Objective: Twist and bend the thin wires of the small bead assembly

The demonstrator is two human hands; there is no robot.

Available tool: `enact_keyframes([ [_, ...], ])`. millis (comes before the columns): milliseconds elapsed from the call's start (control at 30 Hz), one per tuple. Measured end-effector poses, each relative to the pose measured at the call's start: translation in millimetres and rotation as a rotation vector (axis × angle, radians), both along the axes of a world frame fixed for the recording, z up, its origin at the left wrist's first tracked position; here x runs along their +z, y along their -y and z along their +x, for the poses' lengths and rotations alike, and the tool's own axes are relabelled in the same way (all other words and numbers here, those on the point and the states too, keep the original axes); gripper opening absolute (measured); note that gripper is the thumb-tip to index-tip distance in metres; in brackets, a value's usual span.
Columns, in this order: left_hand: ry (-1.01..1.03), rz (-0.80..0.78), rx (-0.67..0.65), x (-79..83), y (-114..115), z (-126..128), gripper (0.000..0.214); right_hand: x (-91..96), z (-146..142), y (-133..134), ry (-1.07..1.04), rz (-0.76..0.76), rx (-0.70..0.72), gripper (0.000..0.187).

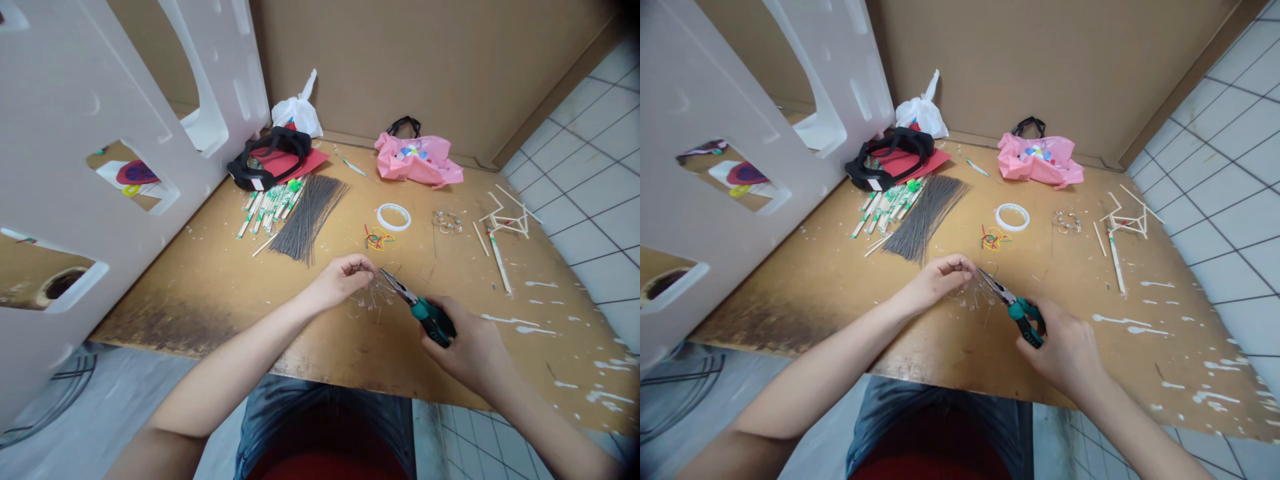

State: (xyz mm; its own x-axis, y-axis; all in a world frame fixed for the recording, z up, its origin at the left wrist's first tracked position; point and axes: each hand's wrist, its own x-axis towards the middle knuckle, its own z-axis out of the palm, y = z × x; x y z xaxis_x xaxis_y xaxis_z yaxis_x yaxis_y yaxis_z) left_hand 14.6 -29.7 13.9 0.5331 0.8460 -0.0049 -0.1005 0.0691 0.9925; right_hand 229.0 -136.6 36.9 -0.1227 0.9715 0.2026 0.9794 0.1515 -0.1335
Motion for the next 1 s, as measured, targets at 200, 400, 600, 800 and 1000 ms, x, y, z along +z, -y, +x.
enact_keyframes([
  [200, 0.014, 0.023, 0.032, -1.7, 1.2, 2.0, 0.009, -5.5, 1.7, -2.4, -0.012, 0.015, 0.028, 0.035],
  [400, -0.035, 0.089, 0.054, -3.1, 4.0, 3.2, 0.013, -5.2, 3.7, -4.2, 0.064, 0.045, 0.071, 0.04],
  [600, -0.094, 0.148, 0.085, -1.4, 5.6, 2.9, 0.011, -2.0, 1.1, -3.8, 0.315, 0.189, 0.064, 0.038],
  [800, -0.093, 0.162, 0.091, -2.7, 6.7, 3.5, 0.012, 2.4, -0.4, -0.9, 0.377, 0.197, 0.041, 0.031],
  [1000, -0.078, 0.149, 0.07, -3.9, 6.5, 3.1, 0.013, 4.9, -1.1, 1.8, 0.397, 0.223, 0.053, 0.032],
])
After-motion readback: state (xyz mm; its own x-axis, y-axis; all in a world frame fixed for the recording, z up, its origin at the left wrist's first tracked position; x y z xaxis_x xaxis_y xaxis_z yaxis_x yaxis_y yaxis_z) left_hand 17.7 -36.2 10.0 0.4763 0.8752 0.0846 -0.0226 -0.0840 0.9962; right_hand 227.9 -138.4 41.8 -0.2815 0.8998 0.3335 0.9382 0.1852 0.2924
